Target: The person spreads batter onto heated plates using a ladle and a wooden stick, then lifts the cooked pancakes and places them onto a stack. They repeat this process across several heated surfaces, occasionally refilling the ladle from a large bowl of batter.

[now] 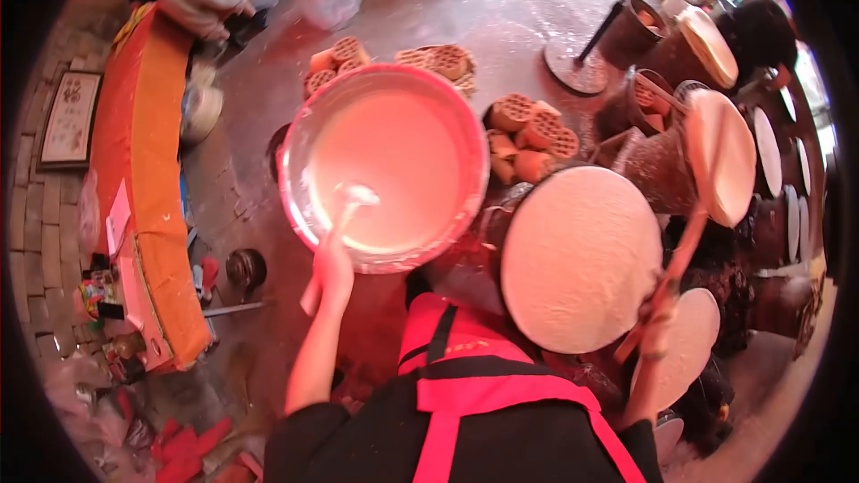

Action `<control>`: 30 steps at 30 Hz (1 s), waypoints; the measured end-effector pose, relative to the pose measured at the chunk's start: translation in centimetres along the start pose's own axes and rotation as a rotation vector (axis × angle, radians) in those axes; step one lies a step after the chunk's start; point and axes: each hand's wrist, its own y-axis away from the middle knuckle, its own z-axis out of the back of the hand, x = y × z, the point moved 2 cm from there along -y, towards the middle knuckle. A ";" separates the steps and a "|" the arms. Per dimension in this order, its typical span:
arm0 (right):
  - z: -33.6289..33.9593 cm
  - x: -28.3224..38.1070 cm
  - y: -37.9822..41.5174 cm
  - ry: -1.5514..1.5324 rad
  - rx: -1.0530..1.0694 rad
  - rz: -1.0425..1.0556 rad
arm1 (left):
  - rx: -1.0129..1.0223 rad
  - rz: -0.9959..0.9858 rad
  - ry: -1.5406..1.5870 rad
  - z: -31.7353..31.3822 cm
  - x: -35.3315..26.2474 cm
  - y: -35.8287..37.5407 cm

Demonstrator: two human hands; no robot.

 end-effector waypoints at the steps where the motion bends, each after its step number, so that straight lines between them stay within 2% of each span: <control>1: -3.6 -2.7 2.3 -0.090 0.094 -0.122 | 0.183 0.099 0.015 -0.3 0.6 -3.1; 2: -7.3 -5.4 4.6 -0.167 0.177 -0.252 | 0.375 0.190 0.036 -0.8 1.1 -5.5; 3: -13.0 -4.1 8.9 -0.091 0.277 -0.285 | 0.525 -0.221 -0.305 -2.3 4.2 -7.7; 4: -17.7 -3.8 11.8 0.074 0.430 -0.126 | 0.642 -0.649 -0.632 -4.3 7.6 -9.0; 5: -22.9 -2.8 13.3 0.321 0.578 0.272 | 0.524 -0.572 -0.559 -4.8 9.3 -10.3; 6: -27.8 -1.8 15.1 0.518 0.602 0.707 | 0.403 -0.491 -0.490 -5.1 10.6 -11.6; 7: -31.5 -2.3 15.8 0.471 0.733 0.577 | 0.283 -0.403 -0.424 -5.3 11.8 -12.4; 9: -38.0 -2.6 16.0 0.636 0.785 0.652 | 0.048 -0.219 -0.296 -6.4 13.6 -12.7; 11: -42.8 -6.4 14.1 0.971 0.746 0.665 | 0.192 0.348 0.125 -11.1 15.7 -12.2; 12: -44.1 -8.8 13.1 1.112 0.715 0.668 | 0.451 0.817 0.497 -15.6 16.6 -11.0; 14: -43.9 -12.0 12.6 1.171 0.731 0.609 | 0.583 1.370 1.463 -21.8 18.1 -9.9; 17: -40.8 -12.0 14.4 1.138 0.725 0.563 | 0.729 1.695 1.947 -15.8 7.9 -10.3; 22: -33.1 -9.0 15.5 1.041 0.765 0.570 | 0.620 1.410 2.179 -8.8 -1.5 -9.8; 25: -29.5 -7.1 15.7 0.919 0.754 0.734 | 0.512 1.117 2.269 -2.7 -7.1 -8.7; 28: -26.4 -4.2 15.9 0.721 0.773 0.896 | 0.515 0.875 2.225 3.1 -11.3 -7.7; 30: -24.6 -2.2 15.8 0.583 0.796 0.994 | 0.379 0.782 2.110 8.3 -15.4 -6.5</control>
